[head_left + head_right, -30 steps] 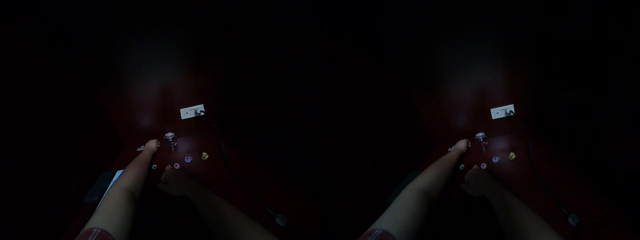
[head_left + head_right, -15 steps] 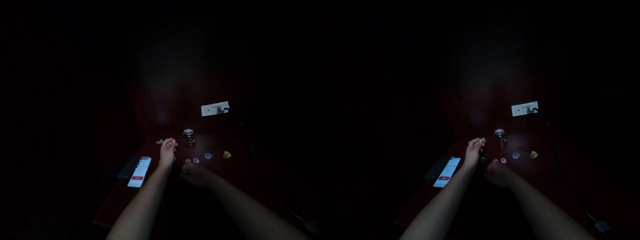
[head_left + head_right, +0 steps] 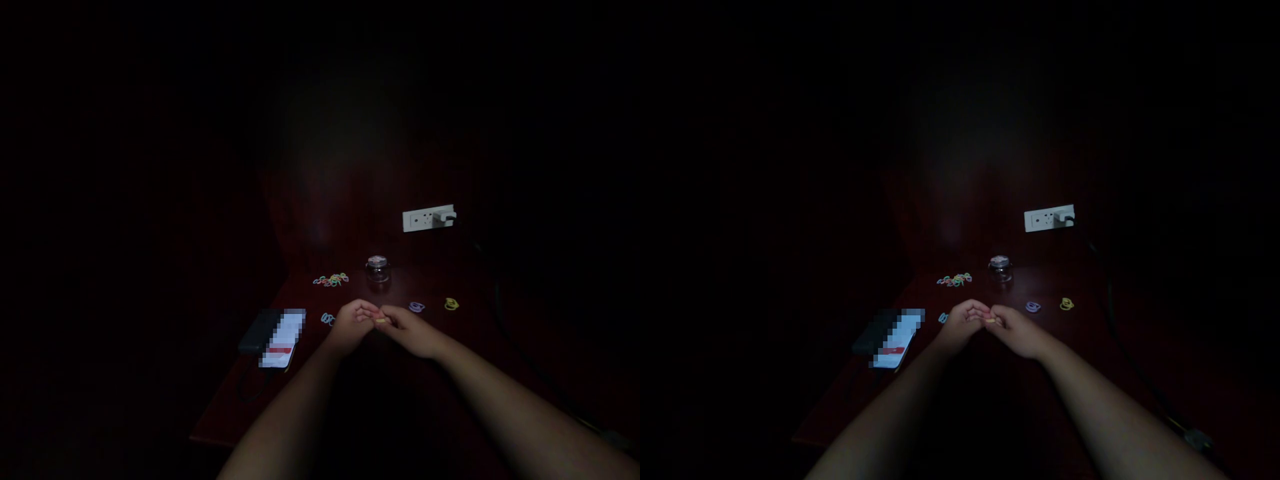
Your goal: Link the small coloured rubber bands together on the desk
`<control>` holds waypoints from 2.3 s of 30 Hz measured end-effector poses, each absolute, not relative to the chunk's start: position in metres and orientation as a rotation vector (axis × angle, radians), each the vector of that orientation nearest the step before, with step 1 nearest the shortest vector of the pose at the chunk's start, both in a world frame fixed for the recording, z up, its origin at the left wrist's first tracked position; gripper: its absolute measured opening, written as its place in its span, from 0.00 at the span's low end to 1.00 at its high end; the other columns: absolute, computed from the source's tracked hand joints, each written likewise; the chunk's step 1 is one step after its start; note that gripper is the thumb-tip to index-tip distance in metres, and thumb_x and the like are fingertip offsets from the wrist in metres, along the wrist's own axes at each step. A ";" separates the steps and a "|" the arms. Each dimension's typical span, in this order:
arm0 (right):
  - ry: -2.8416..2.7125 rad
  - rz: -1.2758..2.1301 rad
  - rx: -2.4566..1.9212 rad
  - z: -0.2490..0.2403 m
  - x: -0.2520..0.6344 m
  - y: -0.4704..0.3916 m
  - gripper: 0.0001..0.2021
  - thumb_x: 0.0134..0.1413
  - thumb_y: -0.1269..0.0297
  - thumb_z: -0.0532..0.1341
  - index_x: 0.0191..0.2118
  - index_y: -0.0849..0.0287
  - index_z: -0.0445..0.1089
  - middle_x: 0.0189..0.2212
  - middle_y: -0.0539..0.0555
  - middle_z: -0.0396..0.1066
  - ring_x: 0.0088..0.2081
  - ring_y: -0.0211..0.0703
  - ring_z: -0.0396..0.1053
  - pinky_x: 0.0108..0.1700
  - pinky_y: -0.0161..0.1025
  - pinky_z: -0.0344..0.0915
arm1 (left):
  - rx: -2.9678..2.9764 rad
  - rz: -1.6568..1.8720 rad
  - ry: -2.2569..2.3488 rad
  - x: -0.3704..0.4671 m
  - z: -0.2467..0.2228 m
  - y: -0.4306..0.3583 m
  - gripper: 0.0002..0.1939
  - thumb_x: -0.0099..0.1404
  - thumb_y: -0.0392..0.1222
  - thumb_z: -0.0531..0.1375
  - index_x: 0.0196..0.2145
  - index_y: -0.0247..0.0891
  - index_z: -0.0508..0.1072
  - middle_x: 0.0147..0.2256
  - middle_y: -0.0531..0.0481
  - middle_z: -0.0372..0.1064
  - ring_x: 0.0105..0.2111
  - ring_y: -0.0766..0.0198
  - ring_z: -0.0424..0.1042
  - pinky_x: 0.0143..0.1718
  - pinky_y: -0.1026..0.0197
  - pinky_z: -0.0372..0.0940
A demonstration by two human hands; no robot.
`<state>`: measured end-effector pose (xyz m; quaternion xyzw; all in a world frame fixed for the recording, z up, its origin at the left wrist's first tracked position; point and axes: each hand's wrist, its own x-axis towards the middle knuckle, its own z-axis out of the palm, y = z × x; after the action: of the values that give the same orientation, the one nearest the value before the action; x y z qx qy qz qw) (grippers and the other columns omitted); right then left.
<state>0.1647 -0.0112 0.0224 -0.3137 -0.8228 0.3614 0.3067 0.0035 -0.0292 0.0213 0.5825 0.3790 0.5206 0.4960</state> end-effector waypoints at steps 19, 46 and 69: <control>-2.171 0.914 -0.868 0.029 0.167 -0.011 0.18 0.53 0.55 0.51 0.18 0.58 0.51 0.16 0.45 0.48 0.20 0.32 0.47 0.22 0.32 0.46 | 1.752 1.399 1.065 0.005 0.020 -0.023 0.06 0.60 0.37 0.55 0.36 0.35 0.63 0.28 0.52 0.65 0.27 0.71 0.67 0.28 0.69 0.61; -2.011 0.829 -0.804 0.029 0.169 -0.010 0.06 0.52 0.64 0.55 0.29 0.60 0.62 0.21 0.46 0.56 0.24 0.33 0.53 0.25 0.31 0.52 | 1.849 1.191 1.116 0.001 0.019 -0.022 0.11 0.56 0.44 0.61 0.33 0.34 0.69 0.30 0.47 0.71 0.30 0.66 0.70 0.30 0.66 0.65; -1.950 0.760 -0.754 0.029 0.166 -0.014 0.05 0.50 0.67 0.57 0.28 0.60 0.59 0.19 0.44 0.54 0.21 0.32 0.51 0.23 0.31 0.50 | 1.843 1.132 0.974 0.001 0.022 -0.029 0.09 0.58 0.41 0.58 0.35 0.34 0.65 0.28 0.50 0.68 0.26 0.72 0.66 0.26 0.70 0.59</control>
<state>0.1661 -0.0144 0.0291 -0.3041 -0.7860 0.3063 0.4426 0.0008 -0.0292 0.0225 0.7201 0.3805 0.4424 0.3755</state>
